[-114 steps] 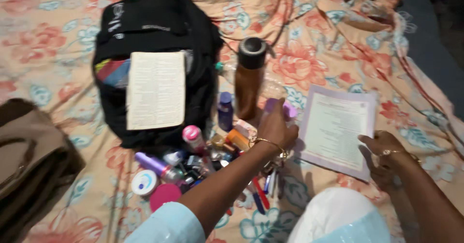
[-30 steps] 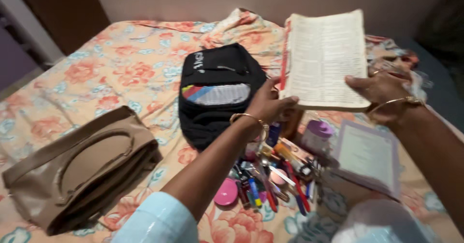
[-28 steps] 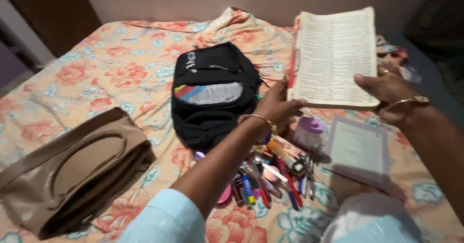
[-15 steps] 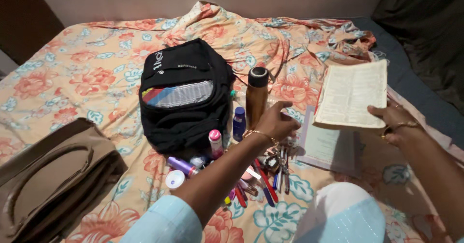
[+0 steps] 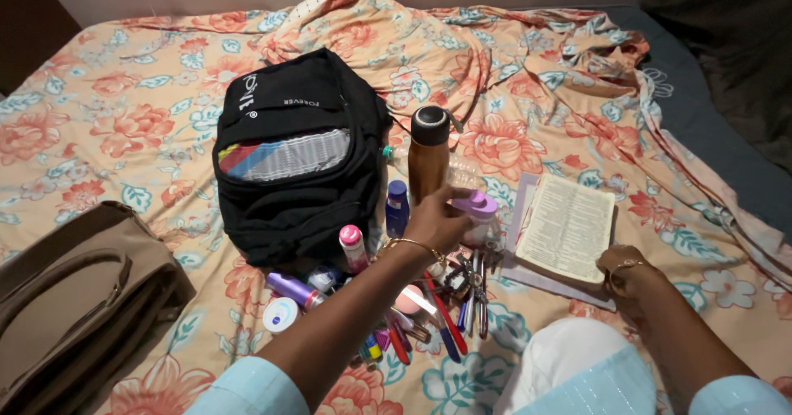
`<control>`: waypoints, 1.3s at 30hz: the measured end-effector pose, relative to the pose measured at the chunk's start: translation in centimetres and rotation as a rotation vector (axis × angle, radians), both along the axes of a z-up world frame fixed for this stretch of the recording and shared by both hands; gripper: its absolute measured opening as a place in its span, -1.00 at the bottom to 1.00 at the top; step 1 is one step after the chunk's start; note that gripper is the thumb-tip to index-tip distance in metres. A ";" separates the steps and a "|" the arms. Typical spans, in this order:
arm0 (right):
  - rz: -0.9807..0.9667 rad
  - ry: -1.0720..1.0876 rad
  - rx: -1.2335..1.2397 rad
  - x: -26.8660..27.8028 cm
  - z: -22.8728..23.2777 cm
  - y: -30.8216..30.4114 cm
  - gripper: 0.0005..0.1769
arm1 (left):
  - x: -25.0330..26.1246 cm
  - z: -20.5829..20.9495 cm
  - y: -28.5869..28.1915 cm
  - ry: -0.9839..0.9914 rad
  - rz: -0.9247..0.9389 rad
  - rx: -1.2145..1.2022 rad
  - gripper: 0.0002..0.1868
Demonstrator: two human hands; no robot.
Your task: The person sits at a bed and unpacks a beige handbag, taking out pens, cosmetics and small bottles, then organizes the items on the bed and places some into a black backpack, arranging chargers, a box and a towel beside it.
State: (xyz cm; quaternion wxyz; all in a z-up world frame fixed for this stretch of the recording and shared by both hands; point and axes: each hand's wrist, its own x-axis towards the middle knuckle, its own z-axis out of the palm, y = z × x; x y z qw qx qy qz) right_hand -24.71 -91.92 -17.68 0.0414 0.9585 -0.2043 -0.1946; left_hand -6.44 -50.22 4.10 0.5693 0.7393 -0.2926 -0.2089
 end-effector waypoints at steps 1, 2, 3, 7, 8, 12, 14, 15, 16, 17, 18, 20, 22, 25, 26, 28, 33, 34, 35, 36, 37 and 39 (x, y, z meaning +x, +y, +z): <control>0.217 0.140 -0.205 -0.1 0.1 0.1 -0.77 | 0.2 -0.1 0.2 0.049 -0.005 0.007 -0.45; -0.101 -0.090 0.017 -0.1 0.3 0.6 -0.71 | 0.4 -0.2 0.3 0.071 0.002 0.020 -0.45; -0.418 -0.318 0.241 0.1 0.5 1.3 -0.65 | 0.7 -0.2 0.3 0.091 0.011 0.033 -0.44; -0.606 -0.452 0.255 1.8 5.2 3.5 -0.18 | 1.6 -0.7 1.0 0.130 0.059 -0.063 -0.46; -0.561 -0.393 0.215 2.1 6.7 4.6 -0.21 | 1.9 -0.7 1.3 0.104 0.071 -0.080 -0.48; -0.373 -0.152 0.067 3.8 12.9 10.3 -0.33 | 3.3 -0.5 3.6 0.122 0.167 -0.045 -0.47; -0.291 -0.090 0.042 4.3 16.2 13.3 -0.39 | 4.2 -0.2 5.2 0.127 0.219 -0.011 -0.47; -0.255 -0.090 0.051 4.5 17.7 14.9 -0.42 | 4.7 0.0 6.0 0.097 0.239 -0.012 -0.48; -0.220 -0.090 0.060 4.8 19.0 16.4 -0.44 | 5.2 0.1 6.8 0.067 0.259 -0.013 -0.49; -0.172 -0.112 0.067 5.1 20.3 17.9 -0.47 | 5.7 0.1 7.9 0.057 0.271 -0.028 -0.49; -0.124 -0.134 0.073 5.4 21.4 19.5 -0.50 | 6.4 0.1 9.0 0.047 0.283 -0.042 -0.49; -0.048 -0.171 0.093 6.3 23.4 22.7 -0.53 | 7.6 0.2 11.4 0.069 0.327 -0.069 -0.49; 0.009 -0.200 0.120 7.5 24.9 25.7 -0.53 | 9.0 0.4 13.4 0.133 0.393 -0.094 -0.47; 0.137 -0.280 0.145 9.5 26.8 30.3 -0.55 | 10.7 0.9 16.6 0.150 0.449 -0.053 -0.45; 0.151 -0.291 0.166 10.0 27.4 31.7 -0.59 | 11.2 1.1 17.6 0.155 0.474 -0.049 -0.45; 0.179 -0.313 0.207 11.0 28.5 34.3 -0.65 | 12.1 1.4 19.1 0.167 0.524 -0.044 -0.44; 0.301 -0.424 0.225 14.5 30.7 38.8 -0.67 | 14.4 1.8 22.3 0.157 0.602 -0.029 -0.46; 0.313 -0.436 0.220 15.3 30.9 39.3 -0.66 | 15.0 1.8 22.8 0.160 0.619 -0.010 -0.45; 0.319 -0.444 0.229 16.2 31.0 39.8 -0.66 | 15.7 1.7 23.2 0.164 0.628 -0.006 -0.45; 0.325 -0.451 0.238 17.2 30.9 40.3 -0.66 | 16.5 1.6 23.6 0.169 0.638 -0.003 -0.45; 0.328 -0.459 0.246 18.1 30.8 40.7 -0.67 | 17.3 1.3 23.9 0.174 0.645 0.001 -0.45; 0.331 -0.436 0.238 19.9 30.3 41.4 -0.66 | 19.0 0.7 24.2 0.195 0.673 -0.014 -0.44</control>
